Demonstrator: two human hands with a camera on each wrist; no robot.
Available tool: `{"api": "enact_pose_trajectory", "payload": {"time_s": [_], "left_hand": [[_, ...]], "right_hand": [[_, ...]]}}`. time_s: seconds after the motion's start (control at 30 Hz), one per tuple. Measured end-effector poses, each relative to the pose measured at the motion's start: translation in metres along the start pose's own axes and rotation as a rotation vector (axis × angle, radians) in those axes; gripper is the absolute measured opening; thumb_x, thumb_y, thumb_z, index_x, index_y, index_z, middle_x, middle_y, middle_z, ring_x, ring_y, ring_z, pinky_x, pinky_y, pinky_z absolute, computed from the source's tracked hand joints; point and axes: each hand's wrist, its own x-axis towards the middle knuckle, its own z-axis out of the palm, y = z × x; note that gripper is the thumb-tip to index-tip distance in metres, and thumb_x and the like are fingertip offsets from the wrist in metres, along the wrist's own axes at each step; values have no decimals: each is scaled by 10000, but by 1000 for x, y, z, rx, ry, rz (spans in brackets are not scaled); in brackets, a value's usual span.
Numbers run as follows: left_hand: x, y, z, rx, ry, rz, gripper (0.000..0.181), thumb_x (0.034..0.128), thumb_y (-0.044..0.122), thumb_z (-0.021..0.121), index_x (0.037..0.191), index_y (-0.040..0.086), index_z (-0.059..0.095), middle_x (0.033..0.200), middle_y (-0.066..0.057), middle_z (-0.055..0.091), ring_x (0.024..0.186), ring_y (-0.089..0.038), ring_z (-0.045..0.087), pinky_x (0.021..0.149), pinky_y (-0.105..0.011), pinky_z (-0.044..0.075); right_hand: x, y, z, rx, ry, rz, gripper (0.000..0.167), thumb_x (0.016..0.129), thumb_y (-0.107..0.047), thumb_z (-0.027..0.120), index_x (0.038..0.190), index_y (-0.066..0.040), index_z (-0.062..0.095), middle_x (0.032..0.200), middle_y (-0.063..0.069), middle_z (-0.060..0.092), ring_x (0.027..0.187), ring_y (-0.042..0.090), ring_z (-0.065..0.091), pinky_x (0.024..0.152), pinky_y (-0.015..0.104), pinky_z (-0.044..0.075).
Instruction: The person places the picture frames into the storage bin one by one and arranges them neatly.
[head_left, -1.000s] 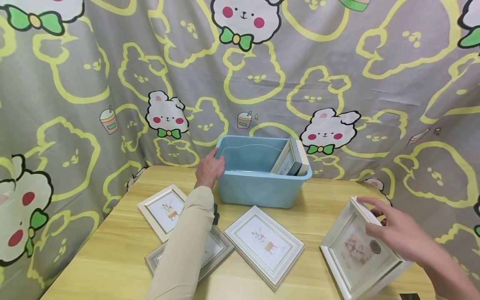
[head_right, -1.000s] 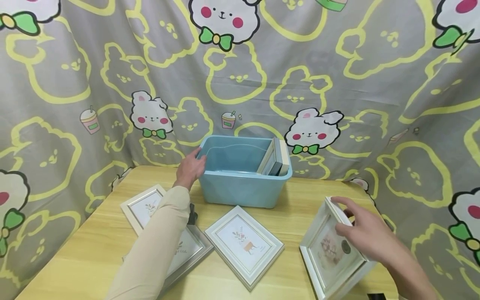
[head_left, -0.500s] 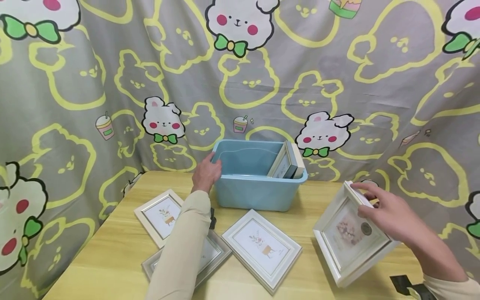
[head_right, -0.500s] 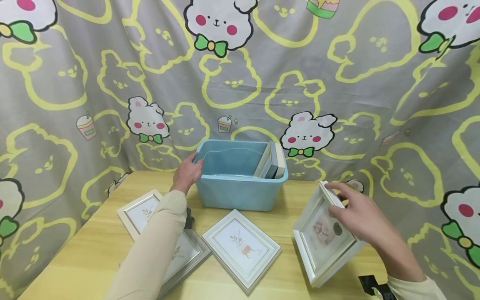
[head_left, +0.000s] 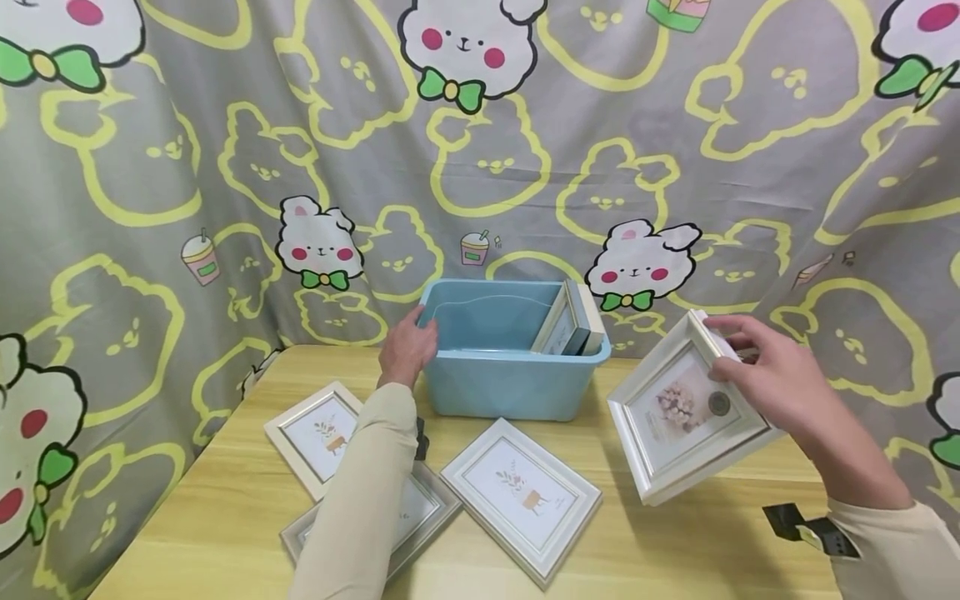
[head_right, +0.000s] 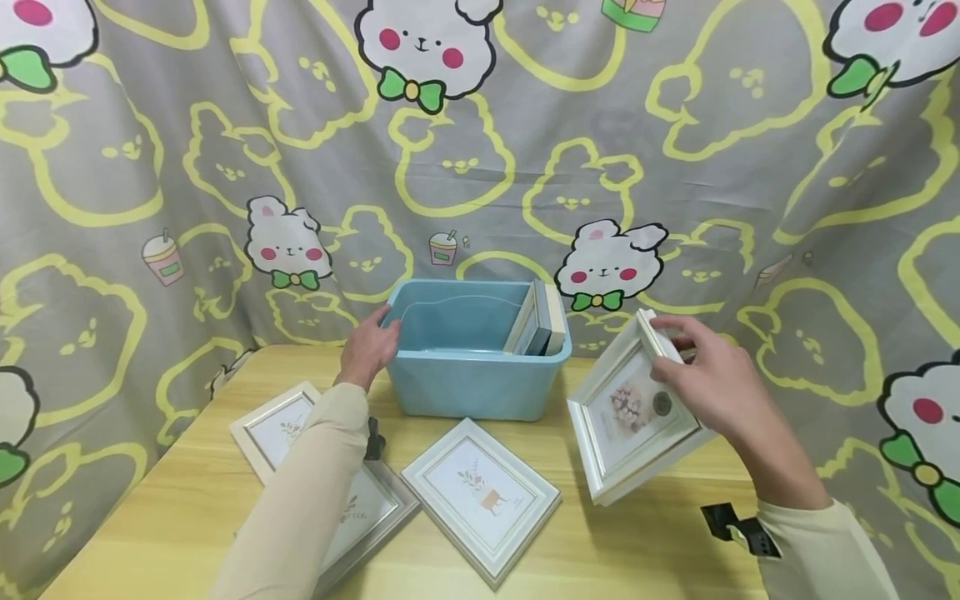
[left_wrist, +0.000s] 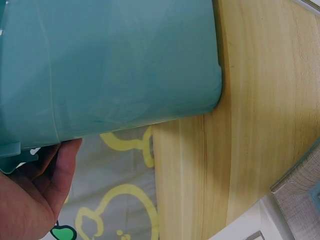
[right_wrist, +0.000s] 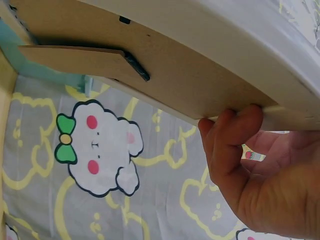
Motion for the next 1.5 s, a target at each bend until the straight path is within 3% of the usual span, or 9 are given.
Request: {"api": "enact_pose_trajectory", "payload": {"time_s": [0.3,0.43,0.67,0.77,0.9,1.27,1.5], "left_hand": [[-1,-2,-3,4,0,-3,594,939,520,308,1508,350,321,1541,-95,394,1341,-374,446,983,-541,427],[-1,-1,-2,-4,-6,-1,592,938,517,307,1507,353,321,1542,-92,392,1344,-374,444,987,-541,425],[-1,-1,0,0,-9,-5,592,940,520,304,1510,359,312,1543,-98,389,1339,-378,446,984,-540,426],[-1,-1,0,7,-6,-5,589,941,515,300,1511,364,307,1540,-96,395,1326,-376,459,971,-536,433],[-1,-1,0,5,-1,-2,589,938,518,300,1506,363,318,1534,-91,405,1312,-373,473,951,-530,442],[2,-2,1,3,8,-8,589,931,522,309,1500,373,329,1532,-81,411,1316,-381,468,966,-541,433],[2,-2,1,2,-2,-9,587,936,521,307,1504,373,320,1538,-68,403,1318,-373,467,965,-539,433]], "right_hand": [[5,-18,-3,115,26,34,559,903,-141,567,1440,-160,412,1286,239,536,1004,398,576,584,408,568],[6,-21,-7,119,35,23,557,900,-129,566,1435,-153,416,1277,240,545,986,390,582,581,398,566],[7,-23,-13,89,34,11,575,883,-139,599,1432,-174,430,1259,194,572,813,104,579,584,340,545],[7,-26,-14,98,27,8,578,885,-144,600,1435,-182,427,1255,182,571,799,62,575,585,341,549],[7,-29,-15,114,22,5,584,883,-136,591,1440,-190,424,1249,174,570,802,90,589,581,348,558],[14,-44,-15,188,-19,30,574,908,-157,560,1454,-217,394,1307,151,503,952,326,604,605,409,585],[20,-48,-18,234,-5,-3,514,918,-139,561,1410,-201,430,1167,13,529,783,69,624,597,369,582]]}}
